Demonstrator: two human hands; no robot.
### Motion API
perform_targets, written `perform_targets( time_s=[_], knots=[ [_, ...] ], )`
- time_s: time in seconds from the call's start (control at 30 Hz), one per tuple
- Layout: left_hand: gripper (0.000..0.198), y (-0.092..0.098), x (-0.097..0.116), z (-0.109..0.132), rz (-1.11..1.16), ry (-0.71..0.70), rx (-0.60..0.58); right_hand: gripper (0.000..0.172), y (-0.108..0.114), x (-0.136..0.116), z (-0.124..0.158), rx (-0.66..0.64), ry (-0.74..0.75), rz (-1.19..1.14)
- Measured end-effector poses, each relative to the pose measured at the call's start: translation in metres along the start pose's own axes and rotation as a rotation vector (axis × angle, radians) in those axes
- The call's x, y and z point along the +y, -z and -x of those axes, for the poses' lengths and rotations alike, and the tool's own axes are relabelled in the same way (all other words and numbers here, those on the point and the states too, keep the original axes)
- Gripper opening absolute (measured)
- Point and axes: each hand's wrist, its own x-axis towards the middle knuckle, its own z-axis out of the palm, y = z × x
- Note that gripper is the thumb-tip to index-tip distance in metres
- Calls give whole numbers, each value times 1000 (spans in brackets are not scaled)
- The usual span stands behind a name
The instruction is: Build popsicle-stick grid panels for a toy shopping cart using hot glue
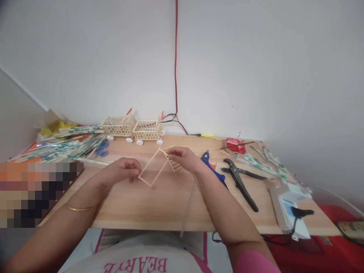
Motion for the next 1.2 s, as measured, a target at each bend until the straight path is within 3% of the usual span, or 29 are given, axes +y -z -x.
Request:
perform_targets(
  time_s=[0.07, 0.13, 0.23, 0.3, 0.5, 0.57, 0.73, 0.9, 1.2],
  knots=[
    [25, -3, 3, 3, -61, 80, -242, 31, 1, -1, 1, -56, 0, 50],
    [24, -7, 6, 3, -82, 108, -296, 28, 0, -2, 3, -164, 6, 120],
    [30, -16, 6, -3, 1, 41, -61, 25, -8, -5, 6, -292, 14, 168],
    [30, -21, 4, -7, 13, -2, 50, 24, -19, -6, 5, -284, 0, 151],
    [23, -20, -4, -11, -24, 29, 114, 24, -39, 1, -4, -39, 18, 68],
    [23, -15, -5, -11, -3, 54, 185, 25, -33, 3, -5, 57, 56, 127],
    [22, -5, -8, -11, 36, 80, 354, 22, -3, 6, -4, 266, 33, 543],
    [22, -5, -11, -14, -9, 87, 416, 18, 9, 13, -3, 304, -72, 706],
    [27, -4, -10, -13, 48, 52, 393, 43, -8, 14, -3, 246, -230, 956]
  ],
)
